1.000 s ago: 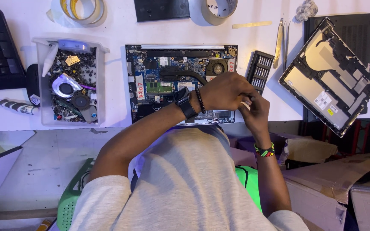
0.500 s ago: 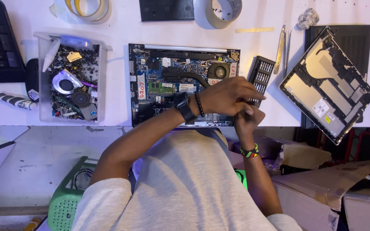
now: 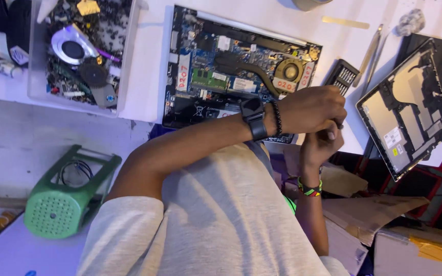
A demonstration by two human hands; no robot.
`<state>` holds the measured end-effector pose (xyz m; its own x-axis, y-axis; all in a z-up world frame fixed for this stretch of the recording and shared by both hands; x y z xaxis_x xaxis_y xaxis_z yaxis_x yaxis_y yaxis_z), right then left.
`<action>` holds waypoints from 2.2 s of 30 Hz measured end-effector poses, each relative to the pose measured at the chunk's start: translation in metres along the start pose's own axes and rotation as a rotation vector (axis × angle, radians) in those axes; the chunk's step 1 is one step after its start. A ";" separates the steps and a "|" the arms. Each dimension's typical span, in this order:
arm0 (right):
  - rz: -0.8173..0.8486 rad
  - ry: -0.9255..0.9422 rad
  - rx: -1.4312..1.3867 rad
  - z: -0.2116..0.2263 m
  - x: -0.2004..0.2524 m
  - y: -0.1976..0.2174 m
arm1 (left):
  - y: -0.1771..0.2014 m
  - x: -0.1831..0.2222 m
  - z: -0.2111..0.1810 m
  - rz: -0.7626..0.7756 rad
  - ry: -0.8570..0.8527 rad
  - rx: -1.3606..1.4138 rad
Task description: Disassembling a laptop to access and manipulate internal components using a screwdriver
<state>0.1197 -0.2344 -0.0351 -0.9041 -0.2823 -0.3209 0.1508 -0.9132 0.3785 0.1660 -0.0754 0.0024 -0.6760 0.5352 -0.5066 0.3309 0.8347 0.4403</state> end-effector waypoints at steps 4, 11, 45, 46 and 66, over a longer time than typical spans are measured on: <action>0.130 -0.003 0.239 0.003 -0.002 0.021 | 0.016 0.029 -0.014 -0.177 0.142 -0.047; 0.547 -0.403 0.372 0.120 -0.049 -0.026 | 0.061 0.132 -0.061 -0.143 0.505 -0.305; 1.617 0.098 1.327 0.069 -0.087 0.005 | 0.038 0.165 -0.075 -0.080 0.308 -0.301; 1.698 0.407 1.377 0.069 -0.079 0.001 | 0.043 0.153 -0.068 -0.106 0.358 -0.272; 0.725 0.497 0.350 0.117 -0.104 -0.013 | 0.017 0.032 -0.005 0.052 0.270 0.187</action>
<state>0.1652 -0.1585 0.0950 -0.3508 -0.9131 -0.2077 0.4076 -0.3485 0.8440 0.1469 -0.0446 -0.0030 -0.7965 0.5452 -0.2614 0.4679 0.8296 0.3046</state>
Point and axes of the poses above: each hand's wrist, its own x-axis away from the middle knuckle, its own y-axis out of the back of the hand, z = x × y, the point moved 4 cm from there along -x, towards the middle knuckle, and after that the axes turned 13 degrees about z, right-handed, at the moved point
